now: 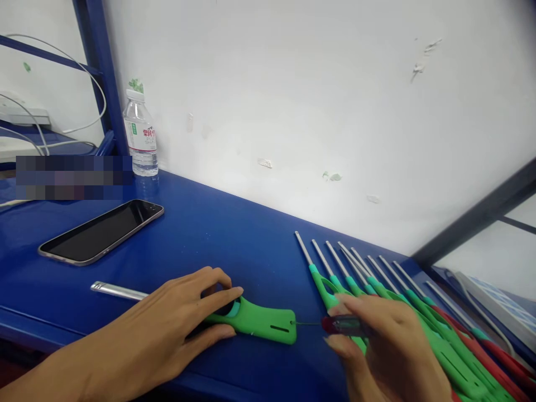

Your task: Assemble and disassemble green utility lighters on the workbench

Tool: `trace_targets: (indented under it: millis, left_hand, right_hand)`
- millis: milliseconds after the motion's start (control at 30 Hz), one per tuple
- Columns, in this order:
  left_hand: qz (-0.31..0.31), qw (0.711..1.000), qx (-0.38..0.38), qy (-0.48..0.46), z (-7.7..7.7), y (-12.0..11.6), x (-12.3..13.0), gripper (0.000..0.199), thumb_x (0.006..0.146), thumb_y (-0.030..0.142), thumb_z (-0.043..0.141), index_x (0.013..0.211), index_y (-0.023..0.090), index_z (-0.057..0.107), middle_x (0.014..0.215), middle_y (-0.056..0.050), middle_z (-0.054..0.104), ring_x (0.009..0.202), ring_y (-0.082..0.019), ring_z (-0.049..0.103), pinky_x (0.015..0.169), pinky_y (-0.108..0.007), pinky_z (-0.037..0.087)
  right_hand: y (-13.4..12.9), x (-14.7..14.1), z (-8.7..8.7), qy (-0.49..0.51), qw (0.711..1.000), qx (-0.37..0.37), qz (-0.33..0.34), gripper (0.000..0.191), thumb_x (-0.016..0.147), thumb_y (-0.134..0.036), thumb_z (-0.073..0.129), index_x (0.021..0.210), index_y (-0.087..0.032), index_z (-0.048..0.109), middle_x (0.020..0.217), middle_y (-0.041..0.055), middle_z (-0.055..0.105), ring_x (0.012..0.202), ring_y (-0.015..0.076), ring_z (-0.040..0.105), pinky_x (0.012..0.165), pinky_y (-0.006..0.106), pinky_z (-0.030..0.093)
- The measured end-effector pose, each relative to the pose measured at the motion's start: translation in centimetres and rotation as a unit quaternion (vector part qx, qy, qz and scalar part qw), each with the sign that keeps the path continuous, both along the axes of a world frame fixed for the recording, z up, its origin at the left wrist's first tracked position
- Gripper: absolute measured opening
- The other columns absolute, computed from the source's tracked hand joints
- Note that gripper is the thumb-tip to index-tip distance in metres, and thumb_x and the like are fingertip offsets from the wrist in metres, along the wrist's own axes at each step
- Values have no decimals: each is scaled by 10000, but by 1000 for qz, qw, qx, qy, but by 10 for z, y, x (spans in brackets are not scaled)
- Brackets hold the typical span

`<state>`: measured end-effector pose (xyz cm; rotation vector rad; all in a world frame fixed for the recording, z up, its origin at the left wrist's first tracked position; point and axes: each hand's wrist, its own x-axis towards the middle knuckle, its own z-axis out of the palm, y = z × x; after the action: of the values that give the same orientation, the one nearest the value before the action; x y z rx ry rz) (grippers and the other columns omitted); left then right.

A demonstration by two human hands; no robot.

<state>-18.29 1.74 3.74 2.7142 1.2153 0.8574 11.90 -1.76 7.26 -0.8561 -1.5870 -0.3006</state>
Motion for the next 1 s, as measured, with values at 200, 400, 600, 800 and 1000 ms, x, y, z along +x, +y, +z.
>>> trace_targets:
  millis: [200,400,600,800,1000]
  left_hand:
    - [-21,1000,-10,-9,4,1,1,416,1235,616,597,1561,427,775,1444,-30,811,1195,-226,858,1053,-297,716]
    - [-22,1000,3,0,6,0,3,424,1258,615,531,1549,419,770,1425,-21,814,1174,-217,863,1028,-298,724]
    - [-24,1000,18,4,6,0,3,468,1270,634,472,1535,396,776,1411,-29,816,1185,-220,866,1034,-301,722]
    - [-27,1000,12,2,9,0,4,444,1265,616,507,1522,392,791,1402,-31,818,1158,-216,868,1010,-291,725]
    - [-22,999,19,18,9,0,3,490,1280,635,431,1534,384,766,1404,-33,809,1171,-212,865,1020,-299,725]
  right_hand:
    - [-7,-8,0,33,999,-28,0,305,1157,-102,720,1320,-314,868,1032,-1,879,840,209,878,739,332,721]
    - [-5,-3,-4,-3,1000,0,5,240,1141,-184,774,1306,-312,891,1075,40,844,847,230,861,648,333,697]
    - [1,-2,-4,14,999,-3,37,394,1074,-24,787,1347,-296,871,1063,9,874,834,202,873,697,311,722]
    - [0,-2,-1,14,1000,12,-13,276,1173,-165,722,1375,-253,889,1106,30,864,892,188,862,718,289,704]
    - [0,-4,-1,10,999,43,10,244,1046,-113,892,1237,-263,920,982,17,831,769,200,824,581,299,665]
